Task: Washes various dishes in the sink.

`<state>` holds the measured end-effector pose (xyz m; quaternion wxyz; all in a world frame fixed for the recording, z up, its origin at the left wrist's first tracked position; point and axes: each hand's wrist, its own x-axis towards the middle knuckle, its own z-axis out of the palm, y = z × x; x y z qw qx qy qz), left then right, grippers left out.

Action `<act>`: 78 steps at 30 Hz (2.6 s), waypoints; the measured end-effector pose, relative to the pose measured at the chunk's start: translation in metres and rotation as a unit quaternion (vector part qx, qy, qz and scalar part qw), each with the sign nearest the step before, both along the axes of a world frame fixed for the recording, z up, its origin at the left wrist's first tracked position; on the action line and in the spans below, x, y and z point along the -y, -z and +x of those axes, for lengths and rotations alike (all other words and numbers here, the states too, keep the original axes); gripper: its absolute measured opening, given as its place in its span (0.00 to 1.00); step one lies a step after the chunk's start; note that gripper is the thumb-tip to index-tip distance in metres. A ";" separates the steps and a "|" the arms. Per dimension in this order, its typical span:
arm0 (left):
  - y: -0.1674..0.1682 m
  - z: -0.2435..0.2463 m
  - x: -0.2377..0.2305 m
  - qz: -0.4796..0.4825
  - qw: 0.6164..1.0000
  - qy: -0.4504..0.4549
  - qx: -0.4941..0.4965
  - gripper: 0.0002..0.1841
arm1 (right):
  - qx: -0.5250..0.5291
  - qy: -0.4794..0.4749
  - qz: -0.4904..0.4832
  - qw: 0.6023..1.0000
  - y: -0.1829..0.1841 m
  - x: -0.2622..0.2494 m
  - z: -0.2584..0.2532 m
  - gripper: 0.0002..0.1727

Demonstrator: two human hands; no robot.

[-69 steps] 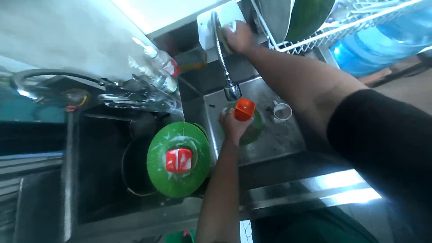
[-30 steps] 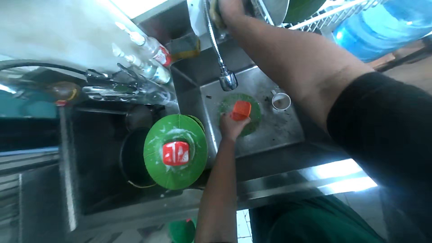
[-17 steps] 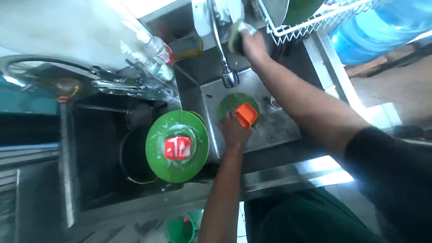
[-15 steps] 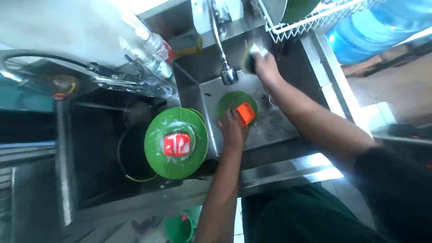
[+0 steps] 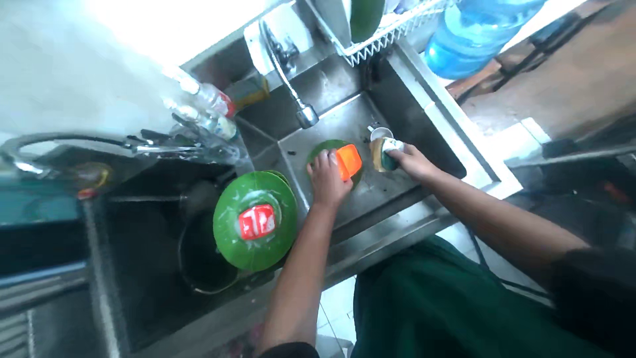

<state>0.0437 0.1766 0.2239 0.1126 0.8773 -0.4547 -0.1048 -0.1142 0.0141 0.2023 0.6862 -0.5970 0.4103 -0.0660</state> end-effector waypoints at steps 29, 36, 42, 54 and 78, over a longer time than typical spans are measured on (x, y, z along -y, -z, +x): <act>-0.047 -0.027 -0.034 0.067 0.973 -0.031 -0.219 0.44 | -0.059 -0.223 -0.245 0.942 -0.018 -0.047 0.020 0.14; -0.068 0.007 -0.028 0.040 0.961 0.166 -0.217 0.12 | -0.029 -0.385 -0.345 0.855 -0.061 -0.021 0.026 0.13; -0.058 -0.011 -0.024 -0.020 0.984 0.016 -0.178 0.15 | 0.050 -0.260 -0.354 0.897 -0.039 -0.019 0.026 0.12; -0.048 -0.022 -0.030 -0.030 0.917 -0.176 -0.357 0.12 | -0.007 -0.059 -0.202 0.978 -0.029 -0.060 0.015 0.16; -0.039 -0.005 -0.067 -0.050 0.938 -0.103 -0.328 0.18 | 0.016 -0.180 -0.224 0.958 -0.007 -0.079 0.023 0.15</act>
